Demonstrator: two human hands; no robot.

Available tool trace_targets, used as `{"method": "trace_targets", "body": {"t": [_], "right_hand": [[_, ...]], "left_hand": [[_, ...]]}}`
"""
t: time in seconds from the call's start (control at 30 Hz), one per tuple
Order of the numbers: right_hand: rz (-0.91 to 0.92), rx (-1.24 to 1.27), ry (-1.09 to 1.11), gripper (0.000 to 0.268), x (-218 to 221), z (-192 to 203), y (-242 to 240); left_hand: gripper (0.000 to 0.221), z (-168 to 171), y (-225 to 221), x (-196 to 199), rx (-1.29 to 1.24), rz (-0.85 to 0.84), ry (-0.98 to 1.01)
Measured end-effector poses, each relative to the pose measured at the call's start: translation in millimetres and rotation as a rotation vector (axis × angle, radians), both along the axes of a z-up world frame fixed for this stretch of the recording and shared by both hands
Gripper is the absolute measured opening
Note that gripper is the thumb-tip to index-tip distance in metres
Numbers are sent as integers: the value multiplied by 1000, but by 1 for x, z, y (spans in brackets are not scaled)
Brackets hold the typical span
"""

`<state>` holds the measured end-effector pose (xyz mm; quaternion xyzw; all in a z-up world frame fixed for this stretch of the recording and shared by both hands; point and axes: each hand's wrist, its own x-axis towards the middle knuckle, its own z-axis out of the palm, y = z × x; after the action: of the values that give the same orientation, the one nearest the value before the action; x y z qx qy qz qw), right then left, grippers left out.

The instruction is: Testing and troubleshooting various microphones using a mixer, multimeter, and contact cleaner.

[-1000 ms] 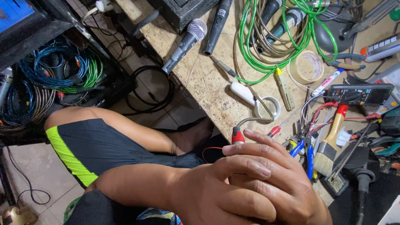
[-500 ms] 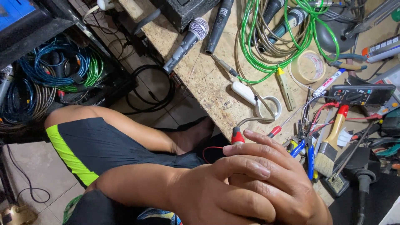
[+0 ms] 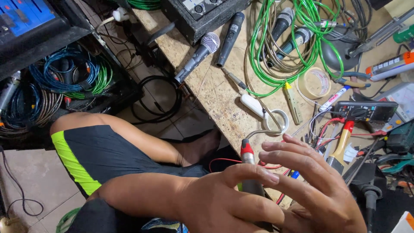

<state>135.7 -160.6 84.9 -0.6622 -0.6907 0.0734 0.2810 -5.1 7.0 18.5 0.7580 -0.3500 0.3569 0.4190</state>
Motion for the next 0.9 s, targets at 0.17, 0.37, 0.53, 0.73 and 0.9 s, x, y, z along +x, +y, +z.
{"method": "trace_targets", "body": {"t": [0.17, 0.37, 0.53, 0.73, 0.9], "right_hand": [[-74, 83, 0, 29, -10, -2, 1], [-67, 133, -20, 29, -20, 3, 13], [-66, 123, -13, 32, -18, 4, 13], [-10, 133, -32, 30, -15, 2, 11], [-31, 134, -52, 25, -17, 3, 13]], "left_hand": [[51, 2, 1, -2, -47, -5, -3], [49, 1, 5, -3, 4, 35, -23], [52, 1, 4, -1, -11, 14, -15], [51, -2, 3, 0, -24, -11, -27], [48, -4, 2, -2, 7, 7, 14]]}}
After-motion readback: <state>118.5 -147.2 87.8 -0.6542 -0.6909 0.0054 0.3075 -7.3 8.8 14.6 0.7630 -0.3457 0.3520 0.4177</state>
